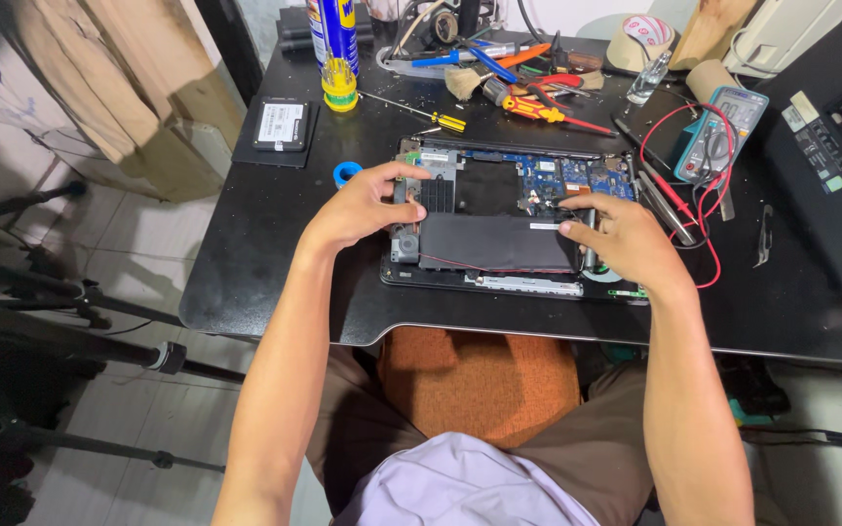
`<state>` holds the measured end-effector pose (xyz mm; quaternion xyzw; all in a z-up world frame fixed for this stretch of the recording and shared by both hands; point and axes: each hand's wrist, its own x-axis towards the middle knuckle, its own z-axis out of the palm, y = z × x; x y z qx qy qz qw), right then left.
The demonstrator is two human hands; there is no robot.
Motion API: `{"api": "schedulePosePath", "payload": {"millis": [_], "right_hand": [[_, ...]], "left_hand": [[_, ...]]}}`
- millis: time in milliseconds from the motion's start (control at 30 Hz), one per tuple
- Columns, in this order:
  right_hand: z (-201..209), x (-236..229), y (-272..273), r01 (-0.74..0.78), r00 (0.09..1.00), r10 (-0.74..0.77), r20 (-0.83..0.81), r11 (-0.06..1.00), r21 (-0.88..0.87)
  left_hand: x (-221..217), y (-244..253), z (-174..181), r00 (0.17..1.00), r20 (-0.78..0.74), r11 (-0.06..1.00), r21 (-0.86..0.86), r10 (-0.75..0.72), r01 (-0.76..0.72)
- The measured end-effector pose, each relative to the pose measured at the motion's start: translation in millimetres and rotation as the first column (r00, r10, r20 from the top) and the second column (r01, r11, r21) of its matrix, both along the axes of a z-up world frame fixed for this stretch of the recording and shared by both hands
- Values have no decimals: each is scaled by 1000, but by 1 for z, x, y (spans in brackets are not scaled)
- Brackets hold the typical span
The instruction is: The person disassembles a laptop on a workbench by removing internal components, handles a battery pack, and uses a precision screwdriver to work on the motherboard and internal wiring.
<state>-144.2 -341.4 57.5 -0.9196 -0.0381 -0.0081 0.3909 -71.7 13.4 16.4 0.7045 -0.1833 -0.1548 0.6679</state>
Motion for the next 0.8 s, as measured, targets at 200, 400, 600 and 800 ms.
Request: {"api": "schedulePosePath", "payload": {"millis": [200,400,600,800], "right_hand": [[2,1,0,37,999,-35,14,979,-198],[4,1,3,16,999,-5,49,974,-228],[5,1,5,4,999,7,47,973,-230],[4,1,4,-8,998,20,54,977,-215]], "left_hand": [[8,3,-9,996,79,999,34,-28,25],[7,3,-9,995,94,998,65,-27,21],[8,3,-9,994,106,993,114,-15,3],[11,3,-13,994,107,995,102,-23,12]]}}
